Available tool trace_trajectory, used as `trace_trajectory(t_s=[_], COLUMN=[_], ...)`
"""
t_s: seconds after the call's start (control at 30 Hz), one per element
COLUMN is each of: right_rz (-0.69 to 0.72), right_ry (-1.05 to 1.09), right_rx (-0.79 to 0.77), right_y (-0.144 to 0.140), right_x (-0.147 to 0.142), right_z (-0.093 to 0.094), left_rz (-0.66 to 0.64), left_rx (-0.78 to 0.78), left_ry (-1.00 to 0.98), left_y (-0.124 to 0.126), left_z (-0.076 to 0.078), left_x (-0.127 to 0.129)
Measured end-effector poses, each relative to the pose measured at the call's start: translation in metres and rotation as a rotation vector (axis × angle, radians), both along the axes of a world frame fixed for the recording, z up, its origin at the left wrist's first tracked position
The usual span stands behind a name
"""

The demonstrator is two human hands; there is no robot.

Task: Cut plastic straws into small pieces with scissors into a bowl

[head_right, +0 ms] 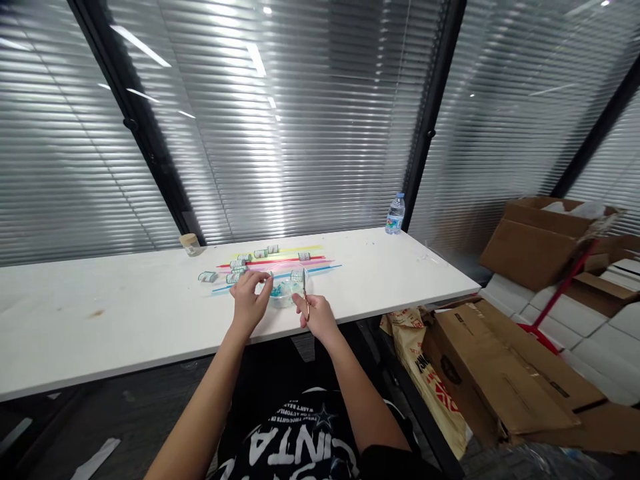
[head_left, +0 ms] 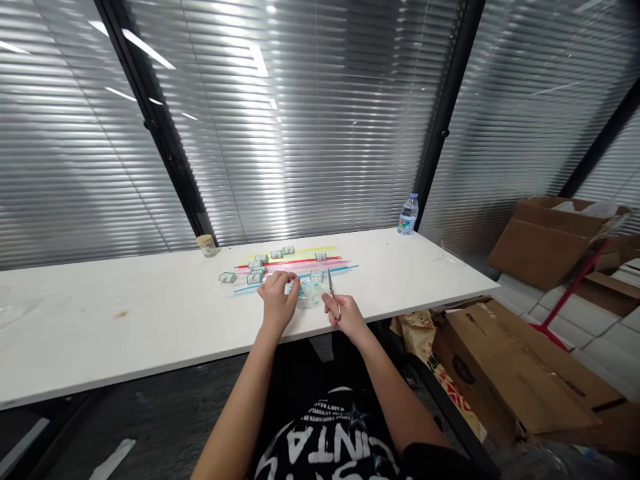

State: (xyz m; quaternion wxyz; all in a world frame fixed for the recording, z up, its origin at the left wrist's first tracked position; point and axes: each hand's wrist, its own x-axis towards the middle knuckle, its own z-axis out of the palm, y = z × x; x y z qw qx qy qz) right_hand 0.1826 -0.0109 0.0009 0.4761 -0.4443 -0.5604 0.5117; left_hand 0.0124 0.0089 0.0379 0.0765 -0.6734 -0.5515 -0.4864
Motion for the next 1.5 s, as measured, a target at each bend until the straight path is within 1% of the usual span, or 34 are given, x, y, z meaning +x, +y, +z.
trace_trajectory(t_s=[0.1, 0.2, 0.3, 0.37, 0.5, 0.63, 0.7, 0.73, 0.8, 0.87, 0.9, 0.97, 1.03, 1.1, 1.2, 1.37, 1.5], right_rz=[-0.040, -0.088, -0.165, -0.196, -0.187, -0.174, -0.202, -0.221, -0.267, -0.335, -0.386, -0.425, -0.435, -0.434, -0.431, -0.395, -0.347], right_ry=[0.018, 0.051, 0.100, 0.134, 0.156, 0.095, 0.015, -0.046, -0.211, -0.463, -0.604, -0.686, -0.756, -0.824, -0.915, -1.029, -1.096], right_rx=[-0.015, -0.016, -0.022, -0.033, -0.046, -0.028, 0.023, 0.063, 0.143, 0.193, 0.183, 0.174, 0.170, 0.174, 0.196, 0.233, 0.230], right_y=[0.004, 0.009, 0.015, 0.017, 0.017, 0.021, 0.035, 0.046, 0.077, 0.113, 0.130, 0.161, 0.183, 0.196, 0.209, 0.227, 0.235], right_x=[0.010, 0.022, 0.033, 0.037, 0.037, 0.040, 0.045, 0.049, 0.055, 0.059, 0.060, 0.060, 0.060, 0.058, 0.054, 0.046, 0.046], right_z=[-0.002, -0.003, -0.002, -0.002, -0.003, -0.004, -0.003, -0.002, 0.005, 0.013, 0.017, 0.022, 0.022, 0.019, 0.013, 0.012, 0.014], left_rz=[0.006, -0.025, -0.064, -0.099, -0.157, -0.172, -0.178, -0.188, -0.229, -0.263, -0.264, -0.255, -0.214, -0.155, -0.103, -0.072, -0.071], left_rx=[-0.034, -0.041, -0.050, -0.086, -0.175, -0.191, -0.168, -0.157, -0.147, -0.164, -0.176, -0.192, -0.200, -0.208, -0.201, -0.155, -0.171], left_ry=[0.015, 0.054, 0.115, 0.170, 0.266, 0.272, 0.252, 0.239, 0.211, 0.174, 0.153, 0.107, 0.002, -0.089, -0.090, -0.054, -0.025], left_y=[0.003, 0.007, 0.012, 0.015, 0.021, 0.025, 0.029, 0.033, 0.045, 0.061, 0.069, 0.084, 0.095, 0.099, 0.099, 0.095, 0.095], left_z=[0.001, 0.004, 0.010, 0.015, 0.024, 0.026, 0.026, 0.026, 0.025, 0.022, 0.020, 0.012, 0.001, -0.009, -0.021, -0.025, -0.028], left_x=[0.000, -0.002, -0.006, -0.008, -0.008, -0.011, -0.017, -0.021, -0.030, -0.041, -0.046, -0.056, -0.064, -0.071, -0.078, -0.080, -0.077])
